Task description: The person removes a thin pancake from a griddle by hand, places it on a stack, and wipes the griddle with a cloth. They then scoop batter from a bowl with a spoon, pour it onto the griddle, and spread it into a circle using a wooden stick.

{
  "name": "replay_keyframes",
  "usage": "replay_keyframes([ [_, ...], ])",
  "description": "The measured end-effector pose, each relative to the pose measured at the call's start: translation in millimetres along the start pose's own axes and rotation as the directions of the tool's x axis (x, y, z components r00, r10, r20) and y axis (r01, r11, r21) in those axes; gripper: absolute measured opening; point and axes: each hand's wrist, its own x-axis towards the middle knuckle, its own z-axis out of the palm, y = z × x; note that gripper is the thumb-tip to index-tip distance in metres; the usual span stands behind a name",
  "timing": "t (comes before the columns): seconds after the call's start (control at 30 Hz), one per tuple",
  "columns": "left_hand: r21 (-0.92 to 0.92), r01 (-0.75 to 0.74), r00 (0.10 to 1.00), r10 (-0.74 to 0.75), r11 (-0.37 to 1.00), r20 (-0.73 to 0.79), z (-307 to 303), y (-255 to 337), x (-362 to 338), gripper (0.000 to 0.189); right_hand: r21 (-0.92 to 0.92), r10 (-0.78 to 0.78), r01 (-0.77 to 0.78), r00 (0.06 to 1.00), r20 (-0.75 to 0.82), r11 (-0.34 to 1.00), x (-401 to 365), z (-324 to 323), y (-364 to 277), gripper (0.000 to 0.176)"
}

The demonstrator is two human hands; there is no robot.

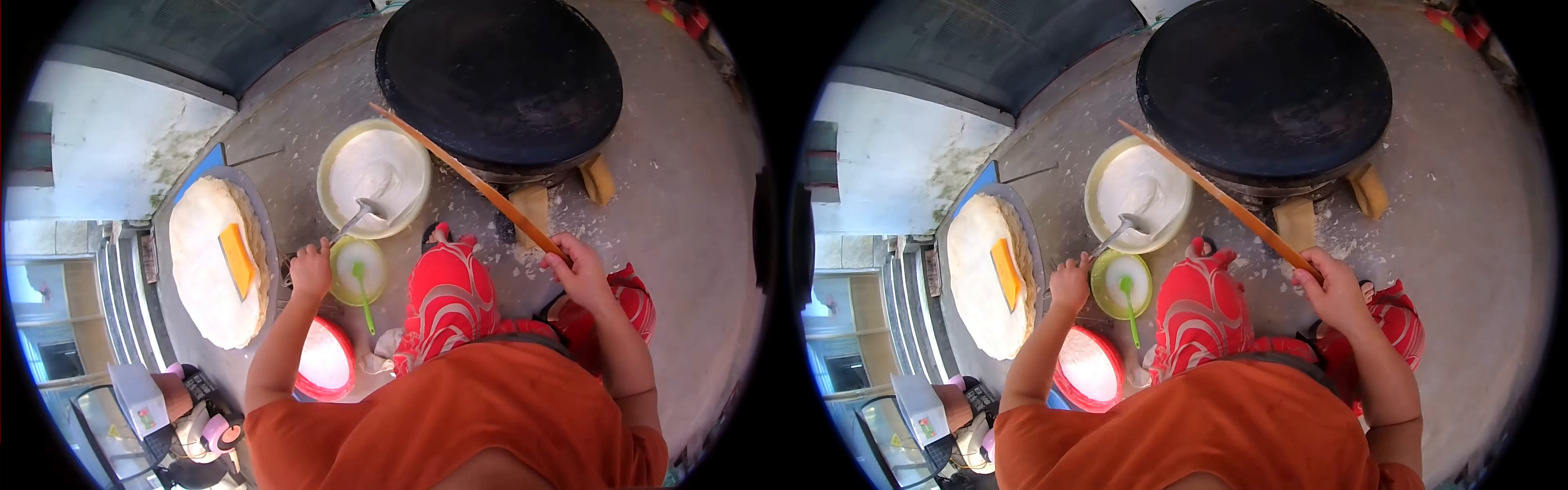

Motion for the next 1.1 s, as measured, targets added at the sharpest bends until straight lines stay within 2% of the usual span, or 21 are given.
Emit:
replay_keyframes([
  [0.13,-0.119,0.105,0.981,-0.084,0.987,0.173,20.8,3.6,1.5,0.037,0.023,0.061,-0.062,0.997,0.037,0.998,0.6,0.8,-5.0,0.012],
  [0.17,-0.256,0.140,0.943,-0.050,0.957,0.328,42.0,9.7,9.1,0.036,0.021,0.061,-0.062,0.997,0.036,0.998,0.8,1.1,-5.1,0.013],
  [0.2,-0.381,0.191,0.884,0.010,0.905,0.467,61.1,18.2,17.7,0.035,0.017,0.062,-0.062,0.998,0.034,0.998,0.9,1.1,-5.1,0.013],
  [0.27,-0.598,0.545,0.766,-0.058,0.587,0.641,83.5,52.6,40.4,0.023,-0.021,0.031,-0.031,0.999,0.018,0.999,2.5,2.2,-1.6,0.014],
  [0.3,-0.601,0.541,0.767,-0.051,0.587,0.640,80.9,67.4,51.0,0.023,-0.057,0.000,0.001,1.000,0.010,0.998,2.5,2.7,-0.5,0.014],
  [0.33,-0.639,0.748,0.647,0.014,0.178,0.762,78.0,81.2,60.9,0.024,-0.063,0.003,-0.003,1.000,0.010,0.998,1.8,3.3,-1.6,0.014],
  [0.37,-0.500,0.829,0.542,0.144,-0.251,0.828,75.5,88.0,71.6,0.027,-0.070,0.003,-0.002,1.000,0.013,0.998,2.4,4.2,-3.5,0.014],
  [0.4,-0.503,0.827,0.547,0.149,-0.252,0.824,73.6,90.2,82.1,0.027,-0.076,0.003,-0.002,1.000,0.014,0.997,3.8,4.1,-5.4,0.014],
  [0.47,0.050,0.678,0.433,0.453,-0.734,0.779,72.4,93.0,92.6,0.031,-0.078,0.021,-0.020,1.000,0.012,0.997,6.1,4.8,-6.8,0.014],
  [0.5,0.051,0.679,0.432,0.455,-0.732,0.779,65.1,91.8,92.4,0.031,-0.076,0.036,-0.035,0.999,0.014,0.996,7.2,5.1,-6.8,0.014],
  [0.53,0.235,0.574,0.484,0.556,-0.785,0.676,50.3,87.8,90.2,0.031,-0.076,0.037,-0.036,0.999,0.013,0.996,7.8,5.4,-6.3,0.014],
  [0.57,0.421,0.460,0.551,0.623,-0.782,0.555,38.1,83.3,88.4,0.032,-0.073,0.040,-0.039,0.999,0.018,0.997,8.8,5.5,-6.0,0.014],
  [0.7,0.377,0.460,0.626,0.594,-0.804,0.505,23.3,55.1,84.8,0.030,-0.066,0.073,-0.070,0.997,0.036,0.995,11.7,6.0,-9.7,0.014],
  [0.8,-0.209,0.545,0.639,0.240,-0.812,0.731,10.9,35.2,85.5,0.022,-0.059,0.071,-0.069,0.997,0.027,0.996,11.2,4.8,-7.5,0.014],
  [0.83,-0.372,0.588,0.674,0.180,-0.719,0.717,25.7,26.1,87.1,0.021,-0.058,0.070,-0.068,0.997,0.027,0.996,11.5,4.4,-6.4,0.014],
  [0.9,-0.711,0.566,0.741,-0.121,-0.417,0.660,47.4,15.5,90.0,0.024,-0.055,0.066,-0.065,0.998,0.022,0.996,11.8,4.0,-4.4,0.014],
  [0.93,-0.711,0.567,0.740,-0.121,-0.416,0.661,62.7,12.4,94.1,0.024,-0.055,0.067,-0.066,0.997,0.023,0.996,11.6,3.8,-3.3,0.014],
  [0.97,-0.837,0.543,0.803,-0.336,0.072,0.492,78.3,9.9,100.1,0.024,-0.071,0.057,-0.055,0.998,0.021,0.996,11.6,3.8,-2.2,0.014],
  [1.0,-0.699,0.458,0.873,-0.427,0.550,0.235,85.7,8.1,106.1,0.026,-0.089,0.046,-0.044,0.999,0.019,0.995,12.4,4.1,-2.0,0.014],
  [1.03,-0.701,0.457,0.873,-0.429,0.548,0.234,68.8,10.5,110.4,0.026,-0.091,0.043,-0.041,0.999,0.019,0.995,13.1,4.6,-2.8,0.014],
  [1.1,-0.514,0.610,0.792,-0.450,0.603,0.412,36.6,23.0,121.9,0.027,-0.092,0.089,-0.087,0.996,0.027,0.992,14.0,5.3,-6.3,0.015],
])
